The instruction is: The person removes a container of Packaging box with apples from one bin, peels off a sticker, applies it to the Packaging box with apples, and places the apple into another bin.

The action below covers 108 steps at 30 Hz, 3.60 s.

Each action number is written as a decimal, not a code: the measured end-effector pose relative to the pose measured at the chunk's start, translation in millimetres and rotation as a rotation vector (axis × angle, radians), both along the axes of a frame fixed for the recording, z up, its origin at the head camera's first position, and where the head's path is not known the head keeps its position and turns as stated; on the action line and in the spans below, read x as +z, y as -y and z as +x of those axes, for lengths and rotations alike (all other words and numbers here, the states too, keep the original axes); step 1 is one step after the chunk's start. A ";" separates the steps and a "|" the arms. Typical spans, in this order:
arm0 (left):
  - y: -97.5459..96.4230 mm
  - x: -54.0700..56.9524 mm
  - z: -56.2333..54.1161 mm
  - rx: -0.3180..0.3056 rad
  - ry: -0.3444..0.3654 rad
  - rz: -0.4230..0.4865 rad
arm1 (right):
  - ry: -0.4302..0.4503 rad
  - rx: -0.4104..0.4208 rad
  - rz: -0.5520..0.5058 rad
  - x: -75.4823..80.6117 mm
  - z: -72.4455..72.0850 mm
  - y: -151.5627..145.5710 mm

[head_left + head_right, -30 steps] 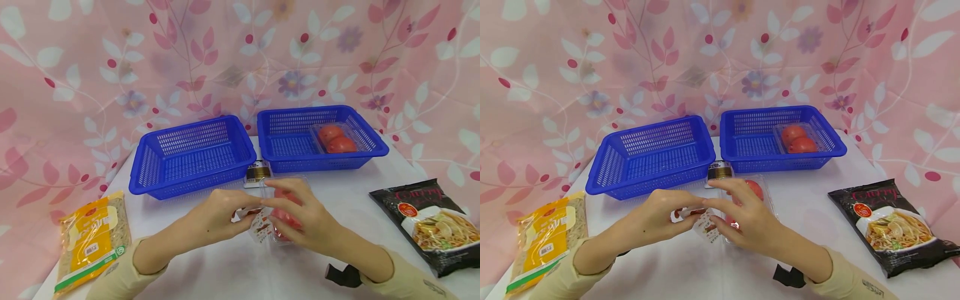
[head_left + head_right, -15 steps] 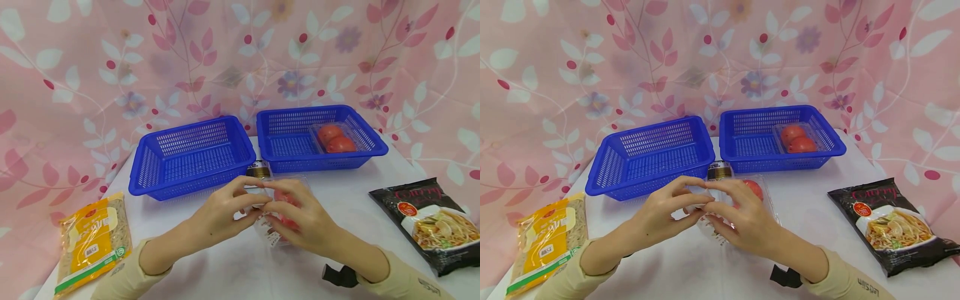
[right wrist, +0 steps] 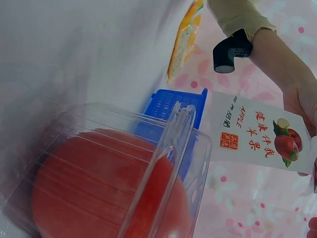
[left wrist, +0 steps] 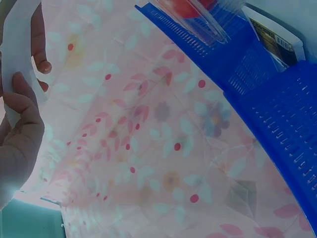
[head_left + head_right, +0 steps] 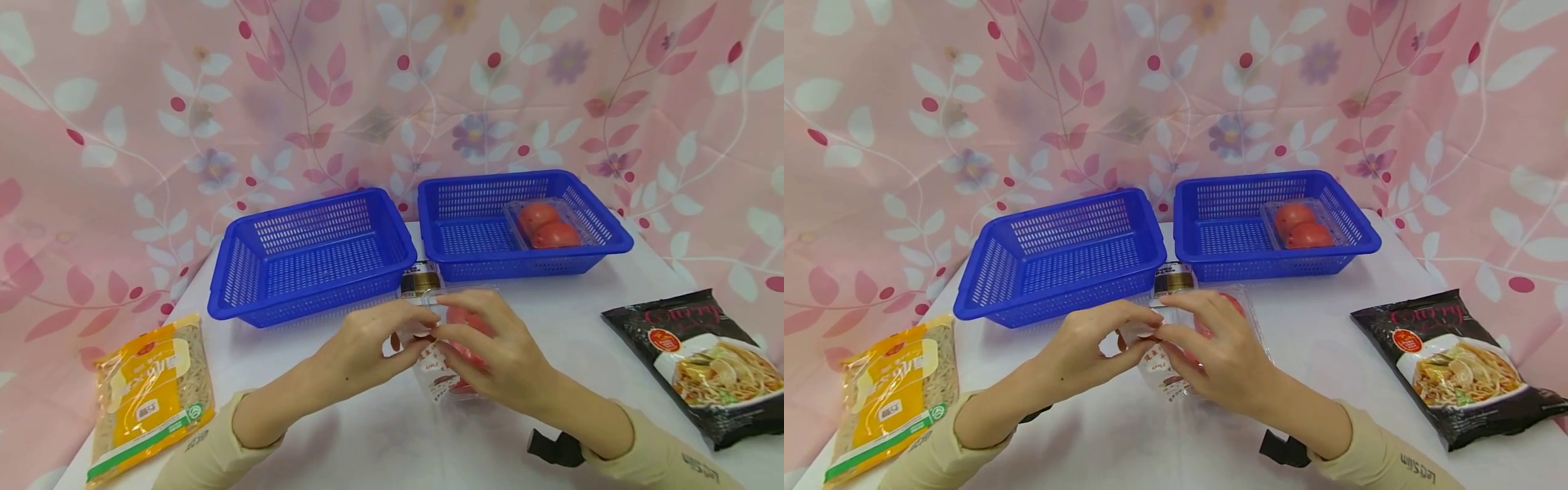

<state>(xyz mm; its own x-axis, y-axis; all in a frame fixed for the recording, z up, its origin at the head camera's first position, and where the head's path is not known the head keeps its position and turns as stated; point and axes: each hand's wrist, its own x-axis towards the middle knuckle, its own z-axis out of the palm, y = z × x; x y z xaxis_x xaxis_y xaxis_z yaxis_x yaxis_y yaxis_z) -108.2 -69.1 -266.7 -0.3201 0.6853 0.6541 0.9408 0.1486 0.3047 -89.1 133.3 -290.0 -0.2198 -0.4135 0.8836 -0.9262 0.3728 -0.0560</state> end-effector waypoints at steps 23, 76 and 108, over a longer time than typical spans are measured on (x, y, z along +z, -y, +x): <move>-2.8 -11.6 -10.1 -0.013 0.177 0.007 | -0.092 -0.120 0.008 -2.9 -11.0 3.7; 34.3 -45.2 -28.7 0.065 0.397 -0.130 | 0.051 -0.103 -0.034 -10.8 -9.4 -5.9; 56.5 -68.3 -62.0 0.023 0.594 -0.464 | 0.082 -0.112 -0.020 -12.7 -10.1 -9.5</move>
